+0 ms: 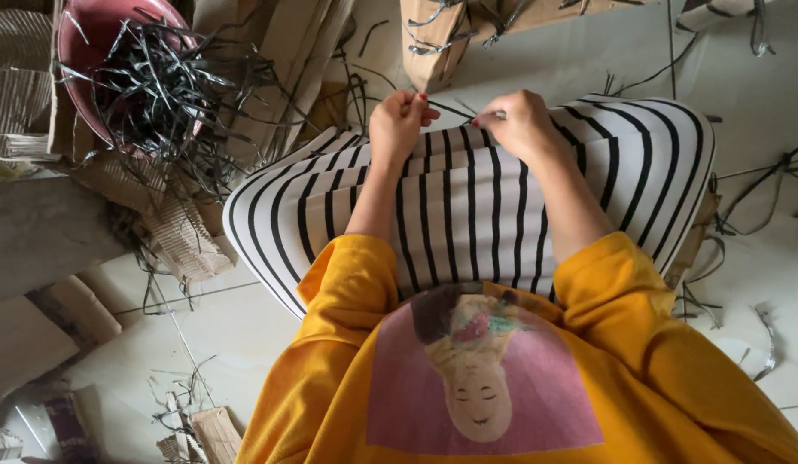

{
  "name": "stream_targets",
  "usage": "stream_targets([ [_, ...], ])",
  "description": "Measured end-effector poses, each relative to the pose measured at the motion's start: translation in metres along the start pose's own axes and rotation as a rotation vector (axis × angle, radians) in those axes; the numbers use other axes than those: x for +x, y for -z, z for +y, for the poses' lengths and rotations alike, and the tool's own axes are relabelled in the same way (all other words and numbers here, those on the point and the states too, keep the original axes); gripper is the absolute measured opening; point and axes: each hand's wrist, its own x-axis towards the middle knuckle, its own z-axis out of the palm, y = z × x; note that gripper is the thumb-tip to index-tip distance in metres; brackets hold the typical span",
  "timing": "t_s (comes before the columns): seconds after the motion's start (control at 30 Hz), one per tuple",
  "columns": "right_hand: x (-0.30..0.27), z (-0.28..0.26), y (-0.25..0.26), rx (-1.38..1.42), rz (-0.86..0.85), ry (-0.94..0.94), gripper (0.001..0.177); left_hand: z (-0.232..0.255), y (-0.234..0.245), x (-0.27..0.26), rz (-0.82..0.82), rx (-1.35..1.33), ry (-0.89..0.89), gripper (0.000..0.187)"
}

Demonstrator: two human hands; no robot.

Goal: The person wraps furniture legs with paper and secures them with black ties by hand.

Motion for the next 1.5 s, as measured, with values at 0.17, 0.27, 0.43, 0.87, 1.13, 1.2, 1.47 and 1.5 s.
stream_targets([
  [0.17,-0.01,0.017,0.018,-0.086,0.069,0.101,0.01,0.002,0.01,0.01,0.073,0.068,0.077,0.021],
  [0.27,0.009,0.041,0.009,0.003,0.11,-0.052,0.018,-0.037,-0.001,0.028,0.109,0.227,-0.02,0.019],
  [0.43,0.029,0.061,0.007,-0.067,0.296,-0.017,0.023,-0.033,-0.004,0.042,0.026,0.519,-0.058,0.04],
  [0.87,0.061,0.072,0.016,-0.08,0.403,-0.287,0.024,0.007,0.008,0.027,-0.423,0.95,0.666,0.095],
  [1.13,0.111,0.091,-0.011,-0.297,0.516,-0.126,0.02,-0.003,0.002,0.031,-0.394,1.077,0.609,0.093],
  [1.2,0.107,0.079,-0.021,-0.395,0.686,0.308,0.016,-0.007,0.002,0.029,-0.381,1.078,0.578,0.092],
  [1.47,0.099,0.054,0.004,0.441,0.276,-0.186,0.02,-0.012,-0.003,0.035,-0.352,0.997,0.592,0.091],
  [1.5,0.091,0.042,0.014,0.671,0.209,-0.453,0.021,-0.016,-0.004,0.035,-0.336,0.979,0.588,0.091],
])
